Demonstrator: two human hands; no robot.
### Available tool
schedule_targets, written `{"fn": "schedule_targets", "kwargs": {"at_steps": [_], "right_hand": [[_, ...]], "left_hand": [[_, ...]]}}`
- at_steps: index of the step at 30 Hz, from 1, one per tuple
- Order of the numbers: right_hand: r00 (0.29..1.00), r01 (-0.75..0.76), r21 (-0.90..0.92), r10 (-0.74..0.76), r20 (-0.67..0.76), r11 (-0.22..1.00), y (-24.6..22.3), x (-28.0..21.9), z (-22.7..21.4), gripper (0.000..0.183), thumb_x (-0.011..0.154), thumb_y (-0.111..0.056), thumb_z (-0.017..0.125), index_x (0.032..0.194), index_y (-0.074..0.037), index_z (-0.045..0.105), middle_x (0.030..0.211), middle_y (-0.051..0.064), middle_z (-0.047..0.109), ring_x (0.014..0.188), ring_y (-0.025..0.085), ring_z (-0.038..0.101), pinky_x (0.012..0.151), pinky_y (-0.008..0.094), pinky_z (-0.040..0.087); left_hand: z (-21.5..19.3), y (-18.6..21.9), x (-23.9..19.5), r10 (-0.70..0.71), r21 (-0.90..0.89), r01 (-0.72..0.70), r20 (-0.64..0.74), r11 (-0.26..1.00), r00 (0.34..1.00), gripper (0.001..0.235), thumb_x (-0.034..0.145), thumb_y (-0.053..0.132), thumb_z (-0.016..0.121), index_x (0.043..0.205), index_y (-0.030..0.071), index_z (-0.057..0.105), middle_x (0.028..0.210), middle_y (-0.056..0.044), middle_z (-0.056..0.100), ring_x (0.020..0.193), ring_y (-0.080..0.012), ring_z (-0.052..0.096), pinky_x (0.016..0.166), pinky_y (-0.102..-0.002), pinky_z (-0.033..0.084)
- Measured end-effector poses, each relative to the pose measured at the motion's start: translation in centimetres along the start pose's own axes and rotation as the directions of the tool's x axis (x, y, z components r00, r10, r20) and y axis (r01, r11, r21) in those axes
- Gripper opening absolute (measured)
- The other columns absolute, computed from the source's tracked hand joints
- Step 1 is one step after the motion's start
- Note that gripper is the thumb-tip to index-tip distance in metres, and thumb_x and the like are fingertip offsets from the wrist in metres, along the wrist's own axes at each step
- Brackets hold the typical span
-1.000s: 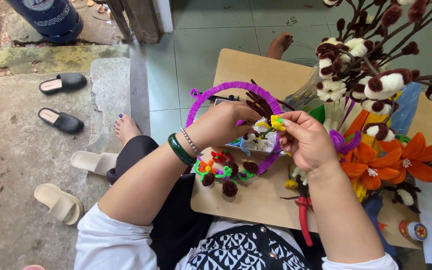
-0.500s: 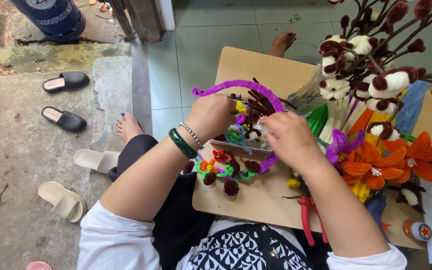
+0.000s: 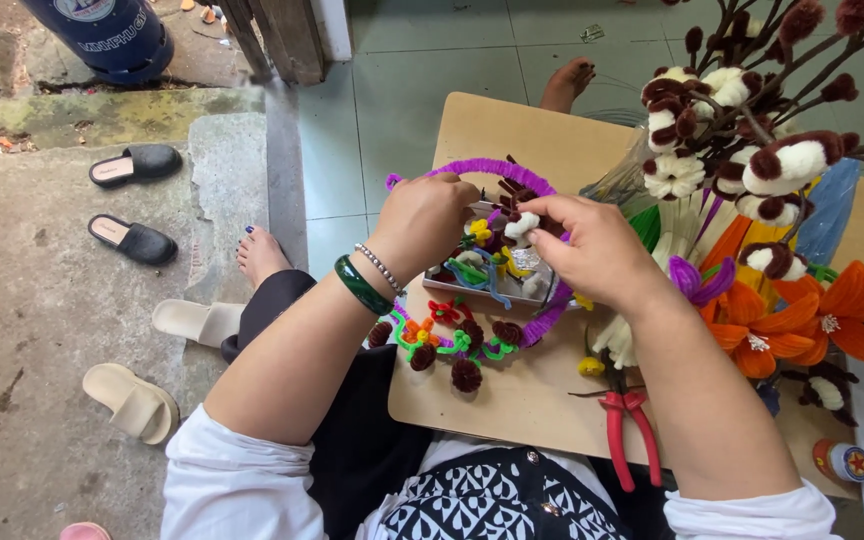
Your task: The person is meticulously decorating a small purple hoop by attaching various colorful artificial flowers and decorative elements.
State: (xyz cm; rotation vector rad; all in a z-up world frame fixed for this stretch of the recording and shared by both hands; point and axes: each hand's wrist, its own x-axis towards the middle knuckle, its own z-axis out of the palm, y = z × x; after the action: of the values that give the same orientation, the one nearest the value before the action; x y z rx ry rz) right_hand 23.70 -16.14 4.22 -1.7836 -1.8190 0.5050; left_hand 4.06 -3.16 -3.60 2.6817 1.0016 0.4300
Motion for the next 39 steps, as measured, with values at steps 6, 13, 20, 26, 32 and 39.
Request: {"fn": "schedule_targets", "kwargs": {"at_steps": [6, 13, 20, 26, 32, 39], "right_hand": [[0.999, 0.011, -0.008, -0.011, -0.042, 1.0, 0.3, -0.2, -0.1, 0.029, 0.085, -0.011, 0.074, 0.113, -0.013, 0.077, 0.096, 0.012, 0.076, 0.097, 0.034, 0.073, 0.081, 0.045, 0.056], [0.999, -0.035, 0.052, 0.037, -0.037, 0.998, -0.8, -1.2, -1.2, 0.03, 0.086, -0.006, 0.068, 0.114, -0.01, 0.077, 0.095, 0.017, 0.074, 0.097, 0.037, 0.072, 0.081, 0.047, 0.055], [0.996, -0.083, 0.154, 0.085, -0.008, 0.985, -1.3, -2.1, -2.2, 0.033, 0.083, -0.002, 0.065, 0.113, -0.009, 0.076, 0.095, 0.015, 0.074, 0.095, 0.03, 0.071, 0.084, 0.046, 0.054], [0.994, 0.018, -0.124, -0.004, 0.108, 0.992, 1.5, -1.0, 2.0, 0.03, 0.085, -0.014, 0.068, 0.114, -0.018, 0.075, 0.1, 0.009, 0.075, 0.103, 0.032, 0.07, 0.095, 0.048, 0.047], [0.981, 0.162, -0.515, -0.08, 0.178, 0.842, 7.4, -1.8, 5.8, 0.017, 0.084, -0.031, 0.071, 0.099, -0.025, 0.063, 0.091, -0.004, 0.07, 0.1, 0.02, 0.068, 0.096, 0.041, 0.042], [0.986, 0.031, -0.829, -0.154, -0.066, 0.558, 2.9, -4.5, 4.5, 0.012, 0.088, -0.036, 0.068, 0.078, -0.028, 0.067, 0.082, -0.002, 0.052, 0.085, 0.022, 0.053, 0.082, 0.033, 0.043]], "left_hand": [[-3.4, 3.0, -0.8, 0.154, -0.084, -0.14, 0.198, 0.987, 0.968, 0.026, 0.08, 0.03, 0.079, 0.105, 0.022, 0.079, 0.1, -0.004, 0.074, 0.093, -0.0309, 0.073, 0.082, -0.049, 0.055], [0.9, 3.9, -0.4, 0.192, 0.026, -0.197, 0.144, 0.98, 0.971, 0.018, 0.083, 0.033, 0.079, 0.1, 0.026, 0.08, 0.094, 0.0, 0.074, 0.091, -0.0229, 0.073, 0.082, -0.04, 0.052], [-1.0, 0.7, 0.5, 0.016, -0.316, 0.023, 0.119, 0.949, 0.993, 0.015, 0.089, 0.013, 0.067, 0.099, 0.02, 0.076, 0.092, -0.007, 0.076, 0.093, -0.0391, 0.072, 0.081, -0.053, 0.056], [0.2, -1.9, 1.0, -0.087, -0.238, 0.111, 0.107, 0.965, 0.99, 0.015, 0.088, 0.015, 0.067, 0.097, 0.025, 0.075, 0.092, -0.001, 0.075, 0.092, -0.0311, 0.073, 0.086, -0.048, 0.055], [0.2, -0.6, 0.5, 0.006, -0.04, -0.001, 0.114, 0.999, 0.993, 0.022, 0.086, 0.017, 0.067, 0.104, 0.028, 0.072, 0.104, 0.003, 0.071, 0.101, -0.025, 0.07, 0.096, -0.046, 0.047], [-0.9, 3.1, -0.7, 0.402, -0.023, -0.412, -0.181, 0.911, 0.898, 0.012, 0.083, 0.023, 0.075, 0.095, 0.022, 0.076, 0.105, 0.0, 0.07, 0.109, -0.026, 0.063, 0.103, -0.053, 0.039]]}}
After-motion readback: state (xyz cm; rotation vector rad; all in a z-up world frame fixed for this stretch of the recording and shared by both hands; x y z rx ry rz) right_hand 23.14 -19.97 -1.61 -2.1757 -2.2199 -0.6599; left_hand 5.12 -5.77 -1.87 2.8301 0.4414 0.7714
